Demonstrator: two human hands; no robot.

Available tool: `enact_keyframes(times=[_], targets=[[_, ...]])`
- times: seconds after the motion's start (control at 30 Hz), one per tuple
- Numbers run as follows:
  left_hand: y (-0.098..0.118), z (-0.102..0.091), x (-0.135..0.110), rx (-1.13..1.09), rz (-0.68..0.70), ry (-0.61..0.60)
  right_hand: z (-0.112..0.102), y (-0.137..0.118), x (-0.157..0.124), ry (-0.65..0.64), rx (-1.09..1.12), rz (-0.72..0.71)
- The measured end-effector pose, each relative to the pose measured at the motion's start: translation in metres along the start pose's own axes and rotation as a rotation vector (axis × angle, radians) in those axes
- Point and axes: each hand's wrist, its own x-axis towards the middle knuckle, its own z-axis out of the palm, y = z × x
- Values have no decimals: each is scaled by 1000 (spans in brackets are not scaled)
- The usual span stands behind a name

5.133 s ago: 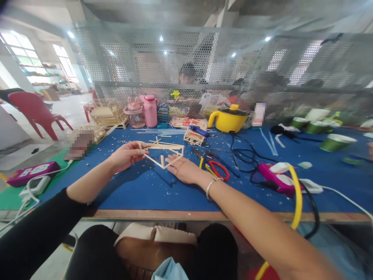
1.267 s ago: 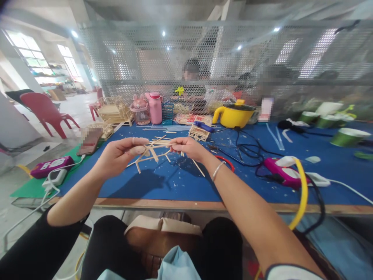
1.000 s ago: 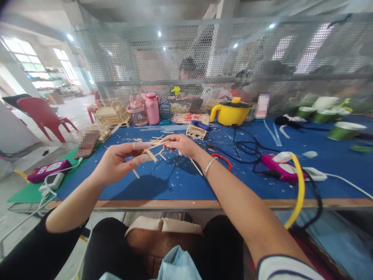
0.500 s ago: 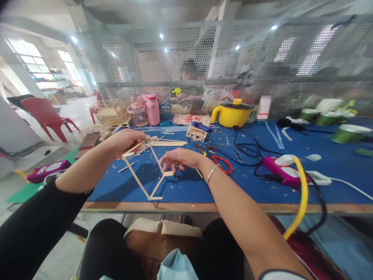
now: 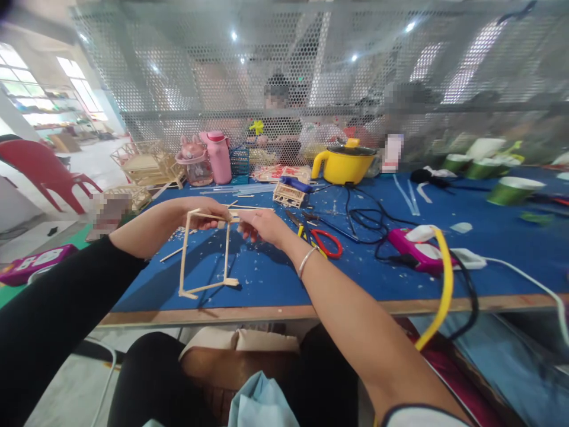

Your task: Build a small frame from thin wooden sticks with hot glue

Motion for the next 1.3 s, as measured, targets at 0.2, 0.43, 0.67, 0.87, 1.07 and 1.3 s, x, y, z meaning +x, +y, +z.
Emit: enact_keyframes(times=[0.2,0.43,0.67,0.87,1.07,1.3], targets=[[34,-19,-44,-59,131,-226,-18,-5,-1,252,160,-211],[-18,-14,-98,299,632,-81,-30,3,4,323,33,-256],[-82,-28,-98,494,700,161,-19,3,-4,-83,-476,-265],[-94,-31,-114,311,483,188,-13,-9,-17,-105,-671,-422],[-97,-24,-130,187,192,390,-14,-9,-22,-111,-644,-177],[-87,-6,-121,327,206,219,-7,9,-6,-54,-527,-134]])
